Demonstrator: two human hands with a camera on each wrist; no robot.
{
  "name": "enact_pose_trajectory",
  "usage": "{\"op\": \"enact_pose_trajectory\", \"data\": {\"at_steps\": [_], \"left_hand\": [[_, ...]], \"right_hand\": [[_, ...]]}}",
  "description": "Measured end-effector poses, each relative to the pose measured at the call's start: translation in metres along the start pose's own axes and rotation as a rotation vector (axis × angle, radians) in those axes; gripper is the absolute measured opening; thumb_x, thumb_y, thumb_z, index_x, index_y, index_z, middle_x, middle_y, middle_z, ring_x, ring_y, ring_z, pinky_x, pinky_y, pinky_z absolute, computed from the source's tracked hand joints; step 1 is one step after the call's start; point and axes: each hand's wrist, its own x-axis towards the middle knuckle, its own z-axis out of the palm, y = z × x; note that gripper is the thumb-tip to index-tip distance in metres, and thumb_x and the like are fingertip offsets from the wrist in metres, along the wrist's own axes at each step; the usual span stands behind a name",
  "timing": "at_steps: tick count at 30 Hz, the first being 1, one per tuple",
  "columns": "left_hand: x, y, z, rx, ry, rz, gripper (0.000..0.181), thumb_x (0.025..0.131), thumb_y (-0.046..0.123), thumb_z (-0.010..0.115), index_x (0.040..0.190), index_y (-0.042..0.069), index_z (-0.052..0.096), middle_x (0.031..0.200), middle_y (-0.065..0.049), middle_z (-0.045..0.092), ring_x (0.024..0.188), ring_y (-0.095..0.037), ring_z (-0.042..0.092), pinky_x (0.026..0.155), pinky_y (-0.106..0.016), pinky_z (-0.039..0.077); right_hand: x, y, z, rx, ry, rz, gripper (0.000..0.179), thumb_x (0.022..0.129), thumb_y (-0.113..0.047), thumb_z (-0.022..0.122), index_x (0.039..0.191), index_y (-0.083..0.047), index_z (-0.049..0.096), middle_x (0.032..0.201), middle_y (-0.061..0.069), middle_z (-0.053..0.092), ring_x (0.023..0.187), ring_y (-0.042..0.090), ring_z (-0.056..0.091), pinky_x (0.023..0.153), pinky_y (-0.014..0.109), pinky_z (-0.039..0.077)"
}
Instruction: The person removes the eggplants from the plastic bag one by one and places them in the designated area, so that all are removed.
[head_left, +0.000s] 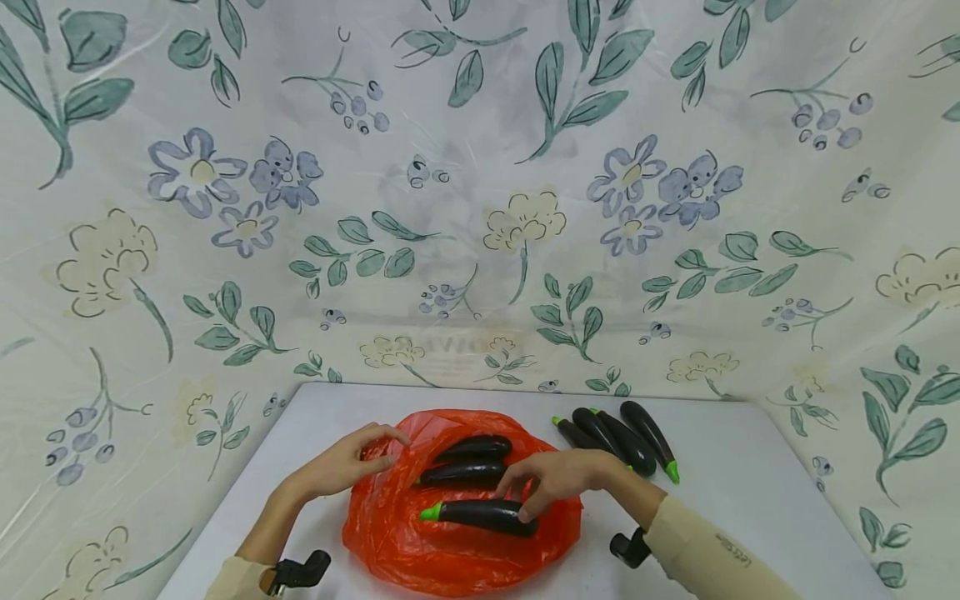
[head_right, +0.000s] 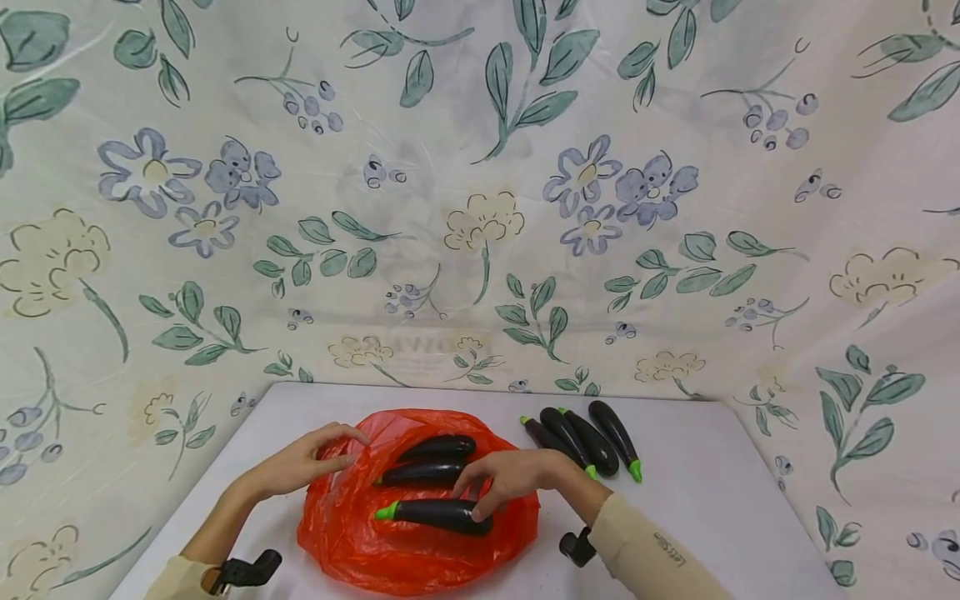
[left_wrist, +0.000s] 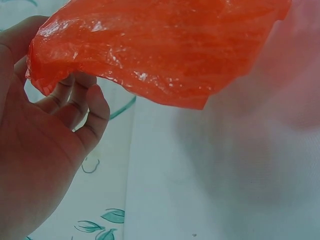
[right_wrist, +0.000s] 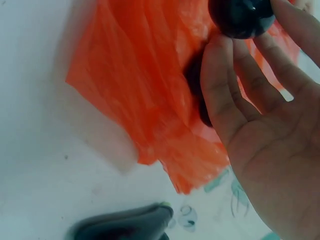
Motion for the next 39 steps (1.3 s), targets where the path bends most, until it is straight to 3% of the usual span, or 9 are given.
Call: {"op": "enact_pose_trajectory", "data": {"at_steps": [11,20,27,39], "left_hand": [[-0.001,-0.001,0.001,0.002,0.000,0.002,0.028,0.101,0.024,0.062,0.128,0.018,0.061,0.130,-0.011,0.057,0.125,-0.038,0.047,0.097,-0.059,0.048],[-0.003,-0.003,0.000,0.006,0.002,0.011,0.028,0.101,0.023,0.062,0.128,0.018,0.062,0.131,-0.011,0.057,0.125,-0.039,0.047,0.098,-0.061,0.047],[-0.002,-0.002,0.000,0.017,0.006,0.020,0.028,0.101,0.024,0.062,0.128,0.018,0.062,0.127,-0.010,0.058,0.121,-0.036,0.049,0.096,-0.055,0.048],[0.001,-0.003,0.003,0.025,0.006,0.002,0.027,0.101,0.026,0.061,0.128,0.019,0.063,0.128,-0.010,0.057,0.123,-0.037,0.048,0.099,-0.062,0.046]], "right_hand": [[-0.027,0.008,-0.025,0.024,0.095,0.027,0.038,0.088,-0.022,0.073,0.126,-0.024,0.066,0.114,-0.002,0.066,0.103,0.020,0.062,0.086,0.038,0.053],[-0.049,0.029,-0.037,0.048,0.150,0.063,0.041,0.086,-0.022,0.071,0.127,-0.022,0.066,0.112,0.002,0.066,0.096,0.024,0.065,0.086,0.048,0.055],[-0.068,0.045,-0.043,0.105,0.182,0.103,0.040,0.087,-0.020,0.071,0.127,-0.018,0.065,0.114,0.008,0.062,0.102,0.026,0.060,0.084,0.040,0.057],[-0.087,0.068,-0.048,0.173,0.224,0.141,0.039,0.089,-0.016,0.070,0.127,-0.014,0.065,0.118,0.009,0.063,0.104,0.028,0.059,0.084,0.041,0.055]]}}
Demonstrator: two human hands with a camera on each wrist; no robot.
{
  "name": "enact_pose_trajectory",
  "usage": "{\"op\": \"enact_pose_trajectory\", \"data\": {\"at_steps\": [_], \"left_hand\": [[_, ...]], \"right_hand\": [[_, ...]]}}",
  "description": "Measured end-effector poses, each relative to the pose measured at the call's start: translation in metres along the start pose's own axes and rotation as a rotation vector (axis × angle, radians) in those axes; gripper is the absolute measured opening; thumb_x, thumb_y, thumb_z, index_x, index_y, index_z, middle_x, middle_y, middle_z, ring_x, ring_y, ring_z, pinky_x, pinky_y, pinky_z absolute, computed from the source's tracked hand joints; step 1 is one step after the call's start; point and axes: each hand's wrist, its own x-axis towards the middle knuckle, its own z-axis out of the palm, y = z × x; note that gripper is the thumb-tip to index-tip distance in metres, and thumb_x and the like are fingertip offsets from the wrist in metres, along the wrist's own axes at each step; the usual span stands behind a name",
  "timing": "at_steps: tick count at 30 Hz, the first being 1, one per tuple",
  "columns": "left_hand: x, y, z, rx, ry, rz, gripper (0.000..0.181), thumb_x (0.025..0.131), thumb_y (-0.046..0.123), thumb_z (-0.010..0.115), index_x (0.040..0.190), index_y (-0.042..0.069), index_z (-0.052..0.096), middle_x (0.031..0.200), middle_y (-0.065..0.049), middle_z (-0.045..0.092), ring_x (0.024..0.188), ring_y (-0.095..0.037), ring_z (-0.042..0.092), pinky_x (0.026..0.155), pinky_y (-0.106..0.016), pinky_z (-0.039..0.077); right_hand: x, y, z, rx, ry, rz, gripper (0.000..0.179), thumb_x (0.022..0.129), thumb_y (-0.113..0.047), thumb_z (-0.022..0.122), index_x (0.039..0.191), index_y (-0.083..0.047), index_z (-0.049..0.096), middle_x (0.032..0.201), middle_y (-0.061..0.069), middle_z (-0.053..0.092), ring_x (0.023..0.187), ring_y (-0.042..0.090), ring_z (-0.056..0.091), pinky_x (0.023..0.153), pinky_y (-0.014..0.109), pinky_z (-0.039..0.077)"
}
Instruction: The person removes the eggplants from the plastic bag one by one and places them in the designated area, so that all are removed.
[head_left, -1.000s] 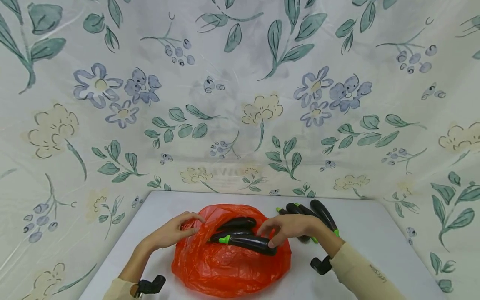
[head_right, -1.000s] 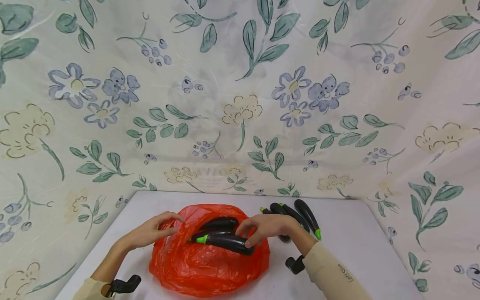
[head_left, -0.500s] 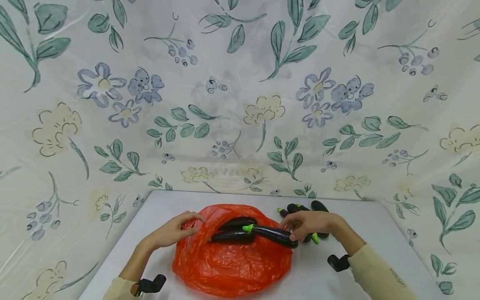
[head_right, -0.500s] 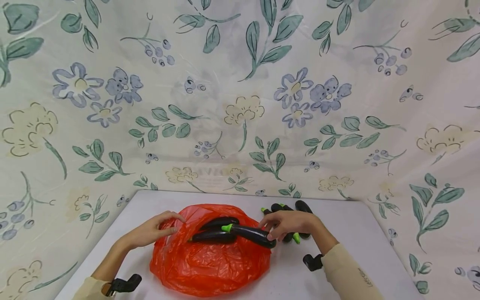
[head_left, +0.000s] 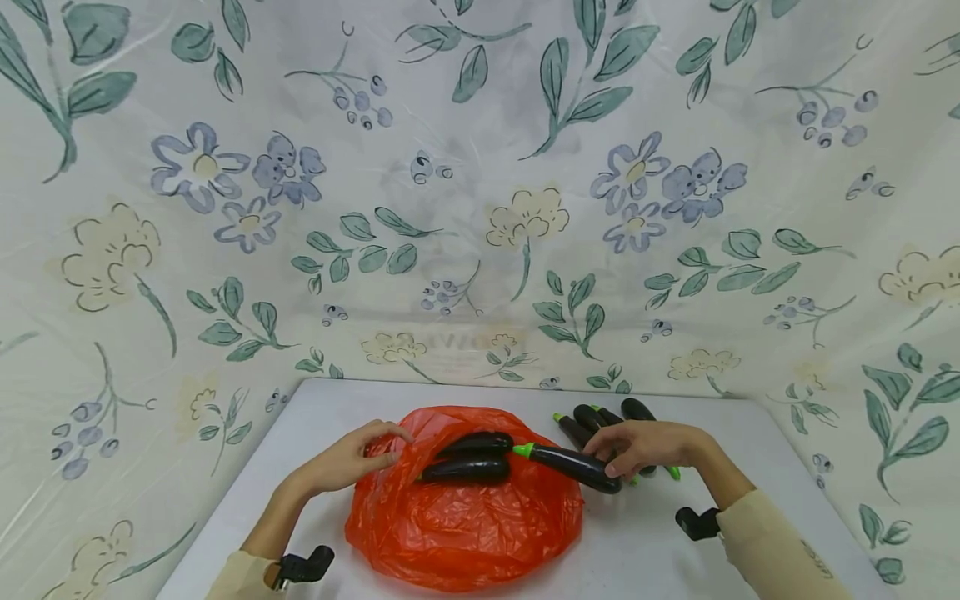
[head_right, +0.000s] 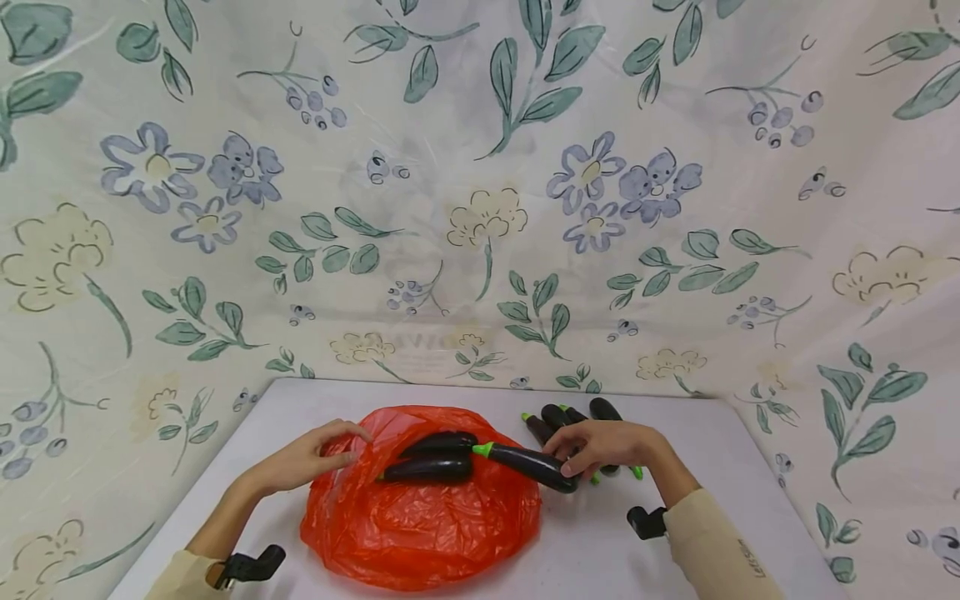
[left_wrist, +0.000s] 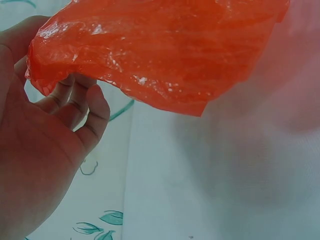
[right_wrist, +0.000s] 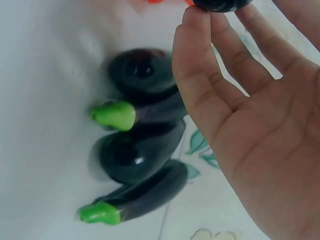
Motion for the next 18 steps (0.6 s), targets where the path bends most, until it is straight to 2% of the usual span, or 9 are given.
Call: {"op": "enact_pose_trajectory", "data": {"at_steps": [6,13,18], "left_hand": [[-0.001,0.000,0.000,-0.007,-0.003,0.003,0.028,0.101,0.025,0.062,0.128,0.019,0.062,0.128,-0.010,0.058,0.123,-0.037,0.048,0.099,-0.061,0.046],[-0.002,0.000,-0.001,-0.011,-0.003,0.006,0.029,0.101,0.024,0.062,0.129,0.018,0.062,0.128,-0.011,0.057,0.123,-0.037,0.048,0.096,-0.057,0.049],[-0.003,-0.001,-0.001,-0.012,-0.005,0.003,0.029,0.101,0.024,0.062,0.129,0.018,0.062,0.129,-0.011,0.057,0.123,-0.037,0.048,0.096,-0.056,0.049]], "right_hand": [[-0.008,0.012,-0.009,0.009,0.020,0.018,0.043,0.089,-0.019,0.069,0.130,-0.012,0.063,0.123,0.011,0.059,0.108,0.027,0.056,0.086,0.039,0.054],[-0.018,0.026,-0.020,0.093,0.034,0.010,0.046,0.092,-0.018,0.068,0.135,-0.005,0.058,0.128,0.014,0.056,0.111,0.027,0.055,0.087,0.038,0.054],[-0.024,0.035,-0.025,0.099,0.059,0.010,0.048,0.093,-0.019,0.068,0.137,-0.005,0.055,0.132,0.014,0.055,0.112,0.027,0.055,0.086,0.039,0.054]]}}
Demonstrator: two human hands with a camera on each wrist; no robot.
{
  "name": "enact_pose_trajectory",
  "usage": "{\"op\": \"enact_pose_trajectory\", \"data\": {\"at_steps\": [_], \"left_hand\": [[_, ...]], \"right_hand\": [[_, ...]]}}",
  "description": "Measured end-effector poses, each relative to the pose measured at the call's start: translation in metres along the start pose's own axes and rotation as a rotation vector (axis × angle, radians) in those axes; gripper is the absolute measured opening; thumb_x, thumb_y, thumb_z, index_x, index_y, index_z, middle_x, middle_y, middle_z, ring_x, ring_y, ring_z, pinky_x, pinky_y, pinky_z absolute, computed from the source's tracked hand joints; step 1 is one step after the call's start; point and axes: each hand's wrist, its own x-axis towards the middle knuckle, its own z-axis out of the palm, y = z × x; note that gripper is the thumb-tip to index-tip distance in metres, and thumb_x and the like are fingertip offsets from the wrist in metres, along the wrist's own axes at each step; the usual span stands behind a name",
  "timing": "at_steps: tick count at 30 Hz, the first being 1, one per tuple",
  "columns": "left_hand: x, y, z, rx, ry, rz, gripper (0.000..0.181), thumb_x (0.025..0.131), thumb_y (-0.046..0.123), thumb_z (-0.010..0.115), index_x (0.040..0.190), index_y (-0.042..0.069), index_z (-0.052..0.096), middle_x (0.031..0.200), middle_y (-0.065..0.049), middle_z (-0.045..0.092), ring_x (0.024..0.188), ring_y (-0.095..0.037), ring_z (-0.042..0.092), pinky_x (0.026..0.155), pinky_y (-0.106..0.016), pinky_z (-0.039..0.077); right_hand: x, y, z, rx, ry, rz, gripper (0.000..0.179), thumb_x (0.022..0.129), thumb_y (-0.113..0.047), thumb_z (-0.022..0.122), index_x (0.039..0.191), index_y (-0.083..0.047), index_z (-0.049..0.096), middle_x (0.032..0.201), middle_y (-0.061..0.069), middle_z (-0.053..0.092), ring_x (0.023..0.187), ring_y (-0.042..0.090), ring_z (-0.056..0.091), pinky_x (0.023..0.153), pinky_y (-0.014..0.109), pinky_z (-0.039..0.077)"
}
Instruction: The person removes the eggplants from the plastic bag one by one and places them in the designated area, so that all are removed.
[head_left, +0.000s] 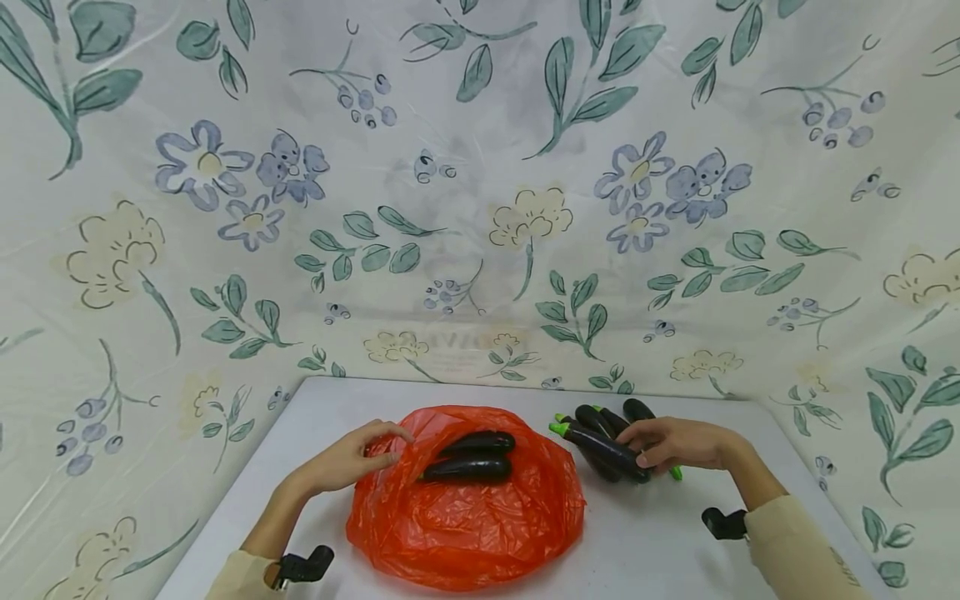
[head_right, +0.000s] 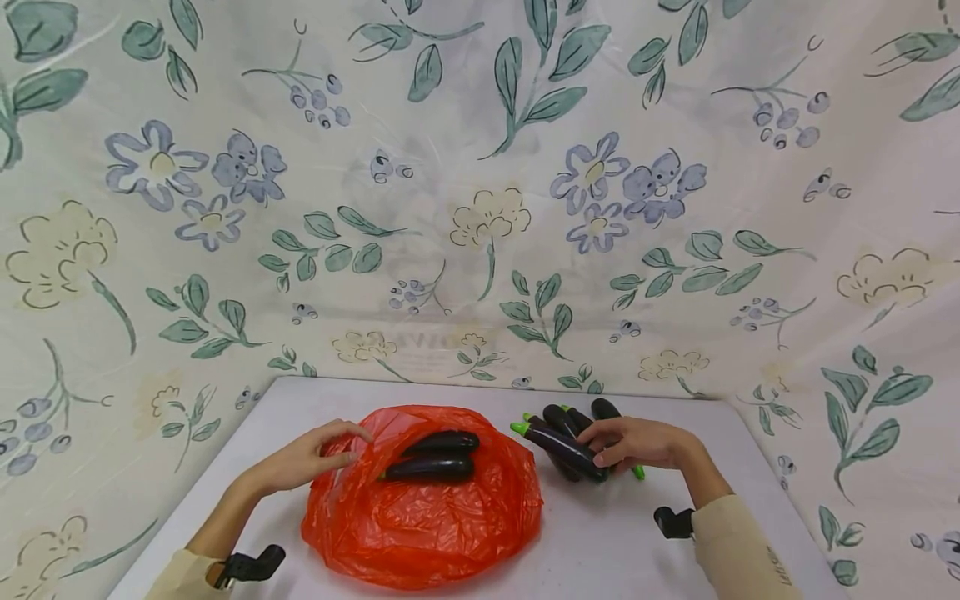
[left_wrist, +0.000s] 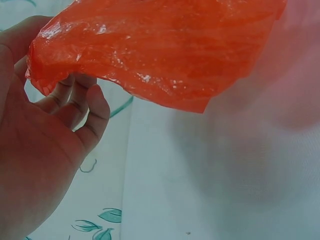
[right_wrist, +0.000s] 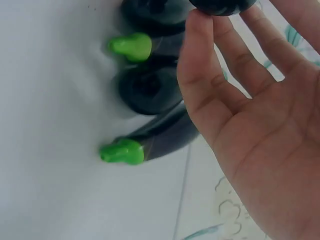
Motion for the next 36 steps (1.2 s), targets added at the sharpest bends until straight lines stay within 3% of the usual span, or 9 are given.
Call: {"op": "enact_pose_trajectory", "data": {"at_steps": [7,18,26,36], "left_hand": [[0.002,-0.001,0.001,0.003,-0.001,-0.005,0.028,0.101,0.025,0.061,0.128,0.019,0.062,0.127,-0.010,0.057,0.122,-0.036,0.048,0.097,-0.057,0.048],[0.001,-0.001,0.001,0.003,0.001,-0.005,0.027,0.101,0.025,0.061,0.128,0.019,0.063,0.127,-0.011,0.057,0.120,-0.035,0.048,0.095,-0.054,0.048],[0.000,-0.001,0.000,-0.005,-0.002,-0.010,0.028,0.101,0.025,0.061,0.128,0.019,0.063,0.127,-0.011,0.057,0.120,-0.036,0.048,0.095,-0.053,0.050],[-0.001,-0.001,0.000,-0.005,-0.002,-0.007,0.028,0.101,0.024,0.062,0.128,0.019,0.062,0.126,-0.010,0.057,0.120,-0.035,0.048,0.093,-0.049,0.050]], "right_hand": [[-0.008,0.009,-0.007,0.010,0.049,0.010,0.052,0.093,-0.022,0.069,0.140,-0.005,0.052,0.138,0.016,0.051,0.117,0.027,0.052,0.089,0.047,0.051],[-0.018,0.027,-0.016,-0.006,0.171,-0.007,0.057,0.095,-0.027,0.067,0.144,-0.005,0.048,0.138,0.020,0.047,0.114,0.029,0.054,0.090,0.045,0.051],[-0.025,0.037,-0.021,0.038,0.232,-0.012,0.059,0.098,-0.027,0.064,0.147,-0.003,0.042,0.144,0.024,0.044,0.114,0.030,0.056,0.089,0.046,0.049],[-0.032,0.049,-0.022,0.030,0.397,0.004,0.062,0.098,-0.029,0.065,0.148,-0.003,0.042,0.147,0.027,0.043,0.127,0.036,0.050,0.094,0.051,0.049]]}}
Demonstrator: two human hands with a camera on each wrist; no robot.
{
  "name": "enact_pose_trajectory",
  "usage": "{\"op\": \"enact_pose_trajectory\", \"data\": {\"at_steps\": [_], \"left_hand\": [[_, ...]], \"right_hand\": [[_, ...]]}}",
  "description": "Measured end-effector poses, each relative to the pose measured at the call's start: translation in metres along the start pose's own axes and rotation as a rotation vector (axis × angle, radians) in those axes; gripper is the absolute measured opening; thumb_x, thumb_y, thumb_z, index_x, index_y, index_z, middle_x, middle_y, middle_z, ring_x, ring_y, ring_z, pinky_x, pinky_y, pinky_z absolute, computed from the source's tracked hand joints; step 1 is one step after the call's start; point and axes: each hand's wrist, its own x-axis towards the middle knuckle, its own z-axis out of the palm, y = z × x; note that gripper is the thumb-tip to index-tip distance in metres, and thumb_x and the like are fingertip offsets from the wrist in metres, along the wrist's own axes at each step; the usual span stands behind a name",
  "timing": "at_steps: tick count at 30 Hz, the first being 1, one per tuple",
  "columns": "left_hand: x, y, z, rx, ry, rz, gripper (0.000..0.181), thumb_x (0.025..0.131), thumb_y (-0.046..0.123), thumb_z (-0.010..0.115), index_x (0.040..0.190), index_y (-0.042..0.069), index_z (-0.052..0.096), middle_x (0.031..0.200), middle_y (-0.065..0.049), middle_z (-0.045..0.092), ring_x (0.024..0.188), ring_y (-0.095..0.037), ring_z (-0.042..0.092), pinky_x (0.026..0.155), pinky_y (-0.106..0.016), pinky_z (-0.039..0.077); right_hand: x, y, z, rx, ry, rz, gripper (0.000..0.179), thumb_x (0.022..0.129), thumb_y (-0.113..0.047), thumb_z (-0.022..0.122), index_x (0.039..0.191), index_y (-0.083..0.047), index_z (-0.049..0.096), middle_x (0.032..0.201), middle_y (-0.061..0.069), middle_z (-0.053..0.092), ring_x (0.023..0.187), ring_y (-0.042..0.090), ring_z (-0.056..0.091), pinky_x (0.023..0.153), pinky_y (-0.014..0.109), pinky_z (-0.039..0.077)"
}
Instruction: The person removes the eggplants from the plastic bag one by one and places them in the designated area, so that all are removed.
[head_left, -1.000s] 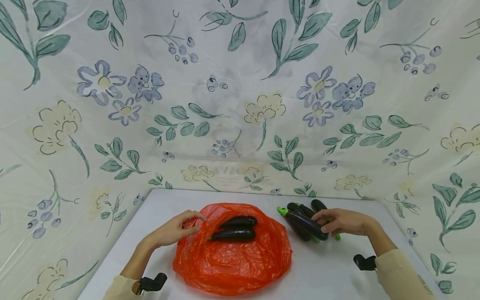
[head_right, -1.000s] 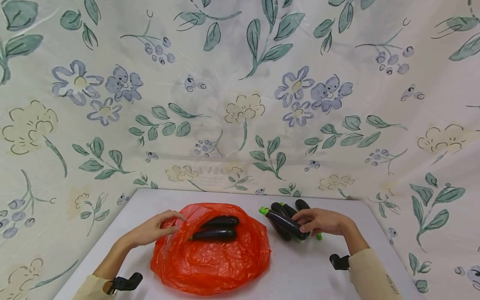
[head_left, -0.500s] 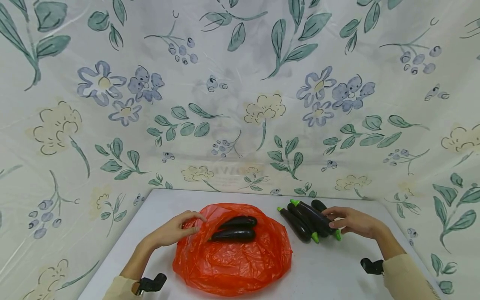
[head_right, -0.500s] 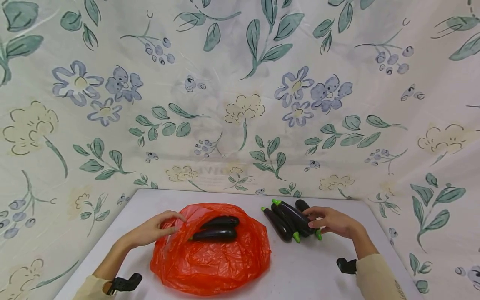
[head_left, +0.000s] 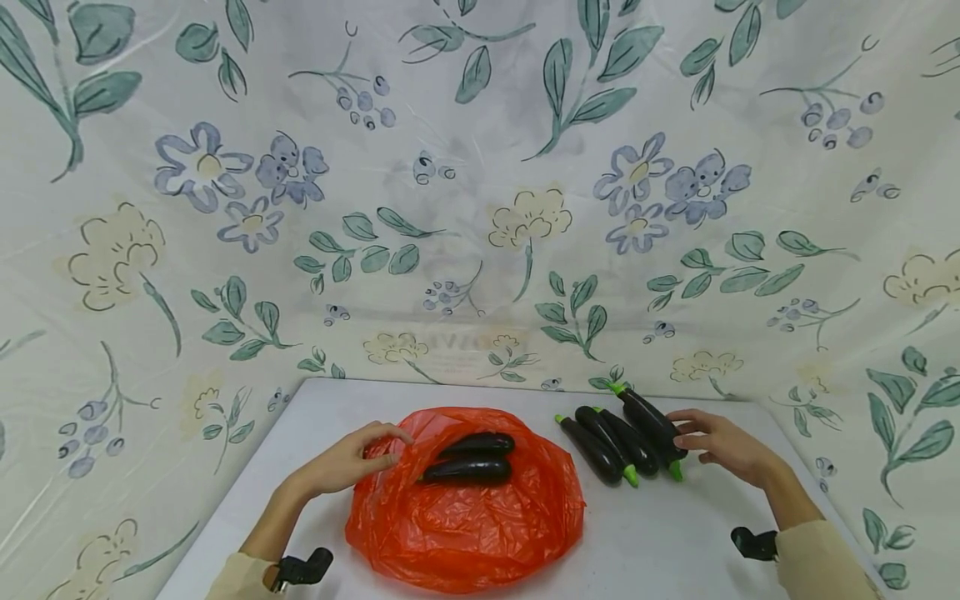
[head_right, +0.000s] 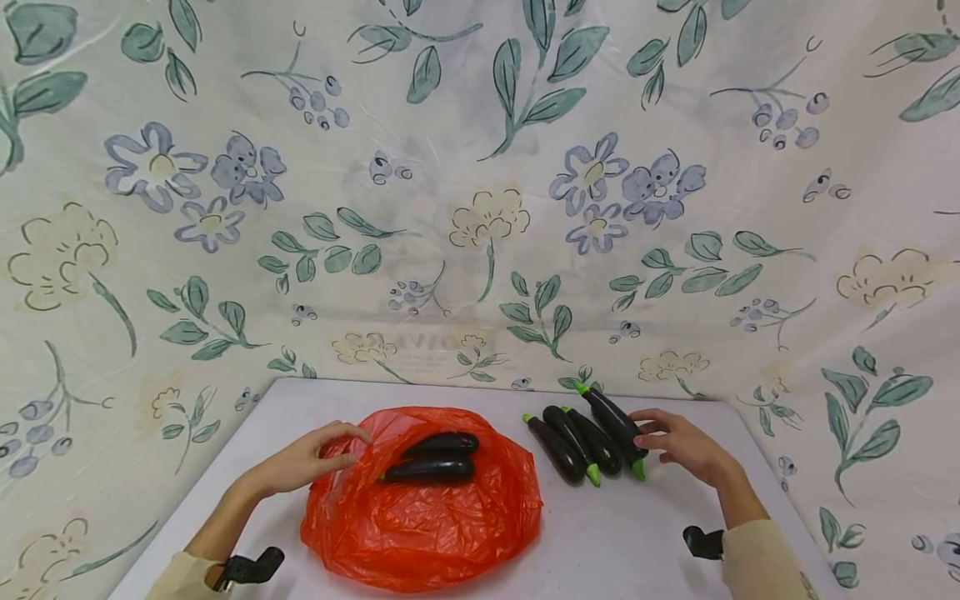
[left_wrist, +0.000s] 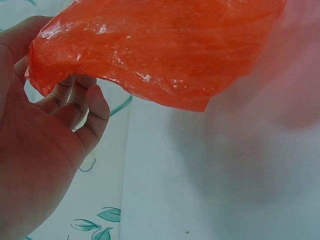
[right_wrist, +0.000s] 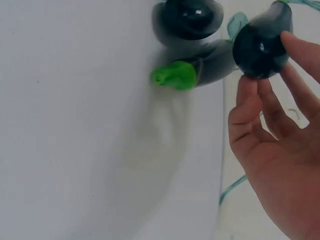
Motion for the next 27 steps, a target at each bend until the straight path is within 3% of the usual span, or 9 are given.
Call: {"op": "enact_pose_trajectory", "data": {"at_steps": [12,27], "left_hand": [[-0.001,0.003,0.000,0.003,0.004,-0.012,0.029,0.101,0.024,0.062,0.129,0.018,0.062,0.125,-0.011,0.057,0.119,-0.035,0.049,0.093,-0.050,0.051],[0.001,0.001,-0.001,-0.001,-0.008,0.006,0.028,0.101,0.023,0.061,0.129,0.017,0.062,0.126,-0.011,0.057,0.117,-0.034,0.049,0.089,-0.038,0.051]], "right_hand": [[-0.006,0.021,-0.003,-0.028,0.103,0.029,0.066,0.098,-0.033,0.064,0.150,-0.001,0.037,0.146,0.031,0.043,0.125,0.038,0.054,0.097,0.055,0.048],[-0.011,0.038,-0.003,-0.022,0.162,0.070,0.057,0.101,-0.032,0.062,0.144,-0.003,0.040,0.140,0.030,0.051,0.117,0.031,0.059,0.089,0.045,0.051]]}}
